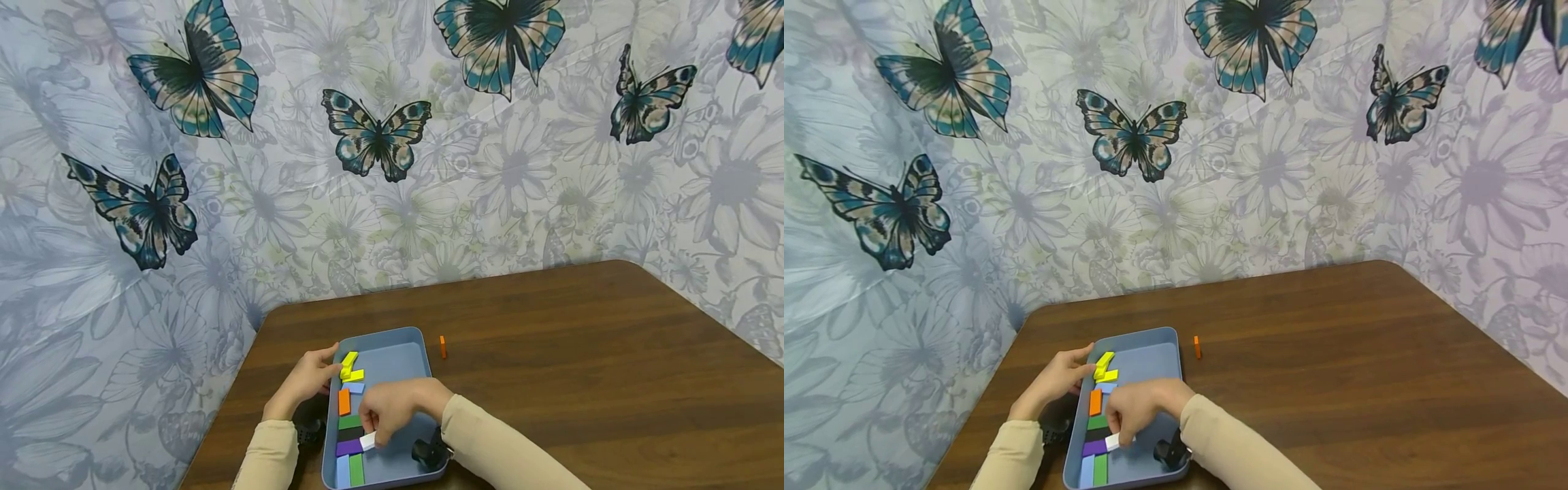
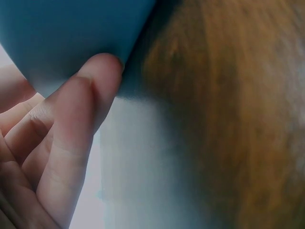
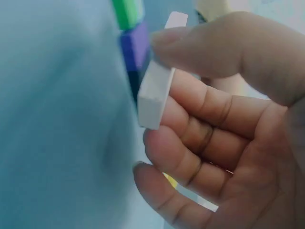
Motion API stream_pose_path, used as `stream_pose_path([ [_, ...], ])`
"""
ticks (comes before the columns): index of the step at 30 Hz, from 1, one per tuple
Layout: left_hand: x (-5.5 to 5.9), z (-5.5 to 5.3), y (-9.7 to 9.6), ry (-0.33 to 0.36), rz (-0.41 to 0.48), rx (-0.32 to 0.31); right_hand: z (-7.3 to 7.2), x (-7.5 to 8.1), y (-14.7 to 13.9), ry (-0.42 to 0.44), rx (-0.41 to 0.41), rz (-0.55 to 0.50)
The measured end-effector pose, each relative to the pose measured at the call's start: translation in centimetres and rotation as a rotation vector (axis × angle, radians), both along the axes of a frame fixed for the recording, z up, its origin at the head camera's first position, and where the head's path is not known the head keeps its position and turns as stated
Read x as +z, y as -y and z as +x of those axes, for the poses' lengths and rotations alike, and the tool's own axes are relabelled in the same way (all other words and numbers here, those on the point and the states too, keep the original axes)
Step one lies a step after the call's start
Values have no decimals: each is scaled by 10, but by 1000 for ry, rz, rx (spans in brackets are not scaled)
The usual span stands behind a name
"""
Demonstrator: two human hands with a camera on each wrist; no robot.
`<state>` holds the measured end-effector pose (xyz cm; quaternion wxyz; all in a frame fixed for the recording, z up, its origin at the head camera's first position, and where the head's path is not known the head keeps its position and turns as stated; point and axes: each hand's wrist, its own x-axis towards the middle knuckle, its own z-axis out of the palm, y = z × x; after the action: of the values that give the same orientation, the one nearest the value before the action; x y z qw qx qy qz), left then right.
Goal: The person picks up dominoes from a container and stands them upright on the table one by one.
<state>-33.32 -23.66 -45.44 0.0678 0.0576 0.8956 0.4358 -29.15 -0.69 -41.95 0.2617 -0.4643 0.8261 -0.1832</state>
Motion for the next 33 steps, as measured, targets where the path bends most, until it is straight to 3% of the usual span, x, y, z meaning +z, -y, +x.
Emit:
stream_pose_path([
  [11,-1,1,-1,10,12,-5,-8,9,-20,152,-50,-237],
  [18,-1,1,-1,11,0,3,-14,17,-32,90,-101,-270],
  [28,-2,1,-1,14,-7,3,-19,25,-44,72,-183,-312],
  [33,-1,-1,-1,20,-16,3,-22,29,-49,61,-196,-385],
])
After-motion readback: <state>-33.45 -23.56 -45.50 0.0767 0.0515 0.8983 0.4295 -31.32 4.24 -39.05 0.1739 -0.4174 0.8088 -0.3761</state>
